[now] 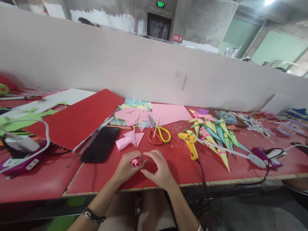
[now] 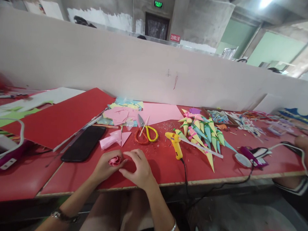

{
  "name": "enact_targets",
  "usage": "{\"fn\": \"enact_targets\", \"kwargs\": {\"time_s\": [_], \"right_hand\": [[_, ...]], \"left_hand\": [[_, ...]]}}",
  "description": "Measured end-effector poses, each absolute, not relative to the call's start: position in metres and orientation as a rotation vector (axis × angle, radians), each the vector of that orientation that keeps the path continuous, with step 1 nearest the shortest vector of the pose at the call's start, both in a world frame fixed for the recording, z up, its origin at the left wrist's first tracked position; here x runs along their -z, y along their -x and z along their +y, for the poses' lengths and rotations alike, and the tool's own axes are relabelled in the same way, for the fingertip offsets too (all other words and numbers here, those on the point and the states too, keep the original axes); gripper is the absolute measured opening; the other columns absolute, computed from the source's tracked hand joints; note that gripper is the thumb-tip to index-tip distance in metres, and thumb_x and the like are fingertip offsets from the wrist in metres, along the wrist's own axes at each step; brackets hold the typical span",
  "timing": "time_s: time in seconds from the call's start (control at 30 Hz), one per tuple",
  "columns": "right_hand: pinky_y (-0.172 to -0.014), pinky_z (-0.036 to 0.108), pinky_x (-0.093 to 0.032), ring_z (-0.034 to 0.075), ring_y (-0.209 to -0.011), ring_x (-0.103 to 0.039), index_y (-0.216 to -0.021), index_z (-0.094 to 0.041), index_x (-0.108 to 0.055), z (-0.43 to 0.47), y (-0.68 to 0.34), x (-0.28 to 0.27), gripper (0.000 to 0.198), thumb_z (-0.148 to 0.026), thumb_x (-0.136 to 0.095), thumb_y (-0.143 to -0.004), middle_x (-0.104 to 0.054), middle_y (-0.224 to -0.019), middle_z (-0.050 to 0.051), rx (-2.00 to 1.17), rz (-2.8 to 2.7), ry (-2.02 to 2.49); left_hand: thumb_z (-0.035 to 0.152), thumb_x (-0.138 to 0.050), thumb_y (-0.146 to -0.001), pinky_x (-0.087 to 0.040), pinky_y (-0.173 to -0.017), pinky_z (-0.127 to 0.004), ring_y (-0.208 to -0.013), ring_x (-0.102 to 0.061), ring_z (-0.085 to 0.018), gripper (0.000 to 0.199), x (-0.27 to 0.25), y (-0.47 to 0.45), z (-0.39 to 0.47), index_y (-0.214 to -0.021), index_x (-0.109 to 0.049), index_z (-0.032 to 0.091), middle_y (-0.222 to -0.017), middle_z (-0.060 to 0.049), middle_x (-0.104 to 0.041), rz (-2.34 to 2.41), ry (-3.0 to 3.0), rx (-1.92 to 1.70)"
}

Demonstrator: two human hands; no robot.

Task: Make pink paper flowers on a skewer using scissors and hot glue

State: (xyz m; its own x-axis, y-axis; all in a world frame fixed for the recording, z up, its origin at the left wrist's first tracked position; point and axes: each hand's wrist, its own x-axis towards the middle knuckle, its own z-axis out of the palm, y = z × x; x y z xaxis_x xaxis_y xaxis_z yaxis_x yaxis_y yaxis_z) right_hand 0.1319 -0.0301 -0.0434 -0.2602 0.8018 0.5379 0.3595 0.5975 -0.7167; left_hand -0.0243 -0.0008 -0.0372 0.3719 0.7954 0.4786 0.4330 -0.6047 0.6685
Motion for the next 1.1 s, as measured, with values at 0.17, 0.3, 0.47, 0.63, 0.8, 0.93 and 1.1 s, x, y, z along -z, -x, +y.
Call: {"fn": "enact_targets", "kwargs": {"time_s": [0.17, 0.3, 0.47, 0.63, 0.8, 0.93, 1.1], "right_hand": [[-0.082, 0.031, -0.045, 0.017, -0.093, -0.051, -0.111, -0.022, -0.049, -0.029, -0.131, 0.045, 0.042, -0.022, -0.061, -0.070, -0.053, -0.099, 0.006, -0.594, -1.857, 0.912], [-0.080, 0.031, -0.046, 0.017, -0.092, -0.051, -0.112, -0.022, -0.048, -0.030, -0.131, 0.045, 0.044, -0.023, -0.061, -0.070, -0.053, -0.099, 0.006, -0.628, -1.851, 0.902], [-0.081, 0.031, -0.046, 0.017, -0.091, -0.052, -0.114, -0.021, -0.047, -0.030, -0.132, 0.042, 0.045, -0.026, -0.062, -0.071, -0.052, -0.098, 0.006, -0.648, -1.837, 0.894], [-0.080, 0.031, -0.046, 0.018, -0.090, -0.053, -0.112, -0.020, -0.048, -0.035, -0.125, 0.042, 0.046, -0.032, -0.064, -0.070, -0.054, -0.097, 0.006, -0.663, -1.768, 0.890], [-0.082, 0.033, -0.045, 0.020, -0.094, -0.052, -0.110, -0.022, -0.048, -0.043, -0.105, 0.043, 0.047, -0.033, -0.066, -0.068, -0.055, -0.101, 0.006, -0.624, -1.669, 0.985], [-0.083, 0.034, -0.044, 0.020, -0.093, -0.053, -0.109, -0.023, -0.049, -0.039, -0.097, 0.041, 0.044, -0.024, -0.065, -0.069, -0.057, -0.100, 0.006, -0.558, -1.646, 1.079], [-0.083, 0.033, -0.045, 0.019, -0.093, -0.054, -0.108, -0.022, -0.050, -0.030, -0.104, 0.042, 0.039, -0.013, -0.057, -0.070, -0.058, -0.099, 0.006, -0.536, -1.663, 1.160]], "left_hand": [[0.028, -0.053, -0.074, -0.036, -0.048, -0.018, -0.047, -0.045, -0.008, 0.024, 0.036, 0.024, -0.003, -0.054, -0.048, 0.017, -0.050, 0.004, -0.050, 1.049, -2.200, -1.089], [0.029, -0.053, -0.074, -0.035, -0.045, -0.017, -0.044, -0.044, -0.008, 0.027, 0.036, 0.024, -0.003, -0.051, -0.048, 0.016, -0.046, 0.004, -0.050, 1.047, -2.194, -1.039], [0.028, -0.053, -0.073, -0.035, -0.044, -0.016, -0.043, -0.042, -0.007, 0.026, 0.033, 0.022, -0.005, -0.051, -0.046, 0.016, -0.046, 0.005, -0.048, 1.064, -2.171, -1.017], [0.027, -0.054, -0.071, -0.037, -0.047, -0.017, -0.047, -0.044, -0.008, 0.018, 0.031, 0.022, -0.006, -0.057, -0.046, 0.017, -0.052, 0.005, -0.052, 1.086, -2.132, -1.002], [0.020, -0.055, -0.062, -0.044, -0.058, -0.021, -0.063, -0.054, -0.012, 0.024, 0.038, 0.026, -0.004, -0.085, -0.048, 0.020, -0.077, 0.002, -0.059, 1.184, -1.966, -0.977], [0.015, -0.054, -0.065, -0.046, -0.071, -0.027, -0.080, -0.057, -0.016, 0.054, 0.043, 0.028, -0.004, -0.115, -0.035, 0.022, -0.098, -0.004, -0.057, 1.112, -1.963, -0.901], [0.015, -0.054, -0.070, -0.041, -0.089, -0.033, -0.103, -0.051, -0.019, 0.070, 0.044, 0.024, -0.005, -0.129, -0.018, 0.021, -0.117, -0.009, -0.050, 1.007, -1.997, -0.824]]}}
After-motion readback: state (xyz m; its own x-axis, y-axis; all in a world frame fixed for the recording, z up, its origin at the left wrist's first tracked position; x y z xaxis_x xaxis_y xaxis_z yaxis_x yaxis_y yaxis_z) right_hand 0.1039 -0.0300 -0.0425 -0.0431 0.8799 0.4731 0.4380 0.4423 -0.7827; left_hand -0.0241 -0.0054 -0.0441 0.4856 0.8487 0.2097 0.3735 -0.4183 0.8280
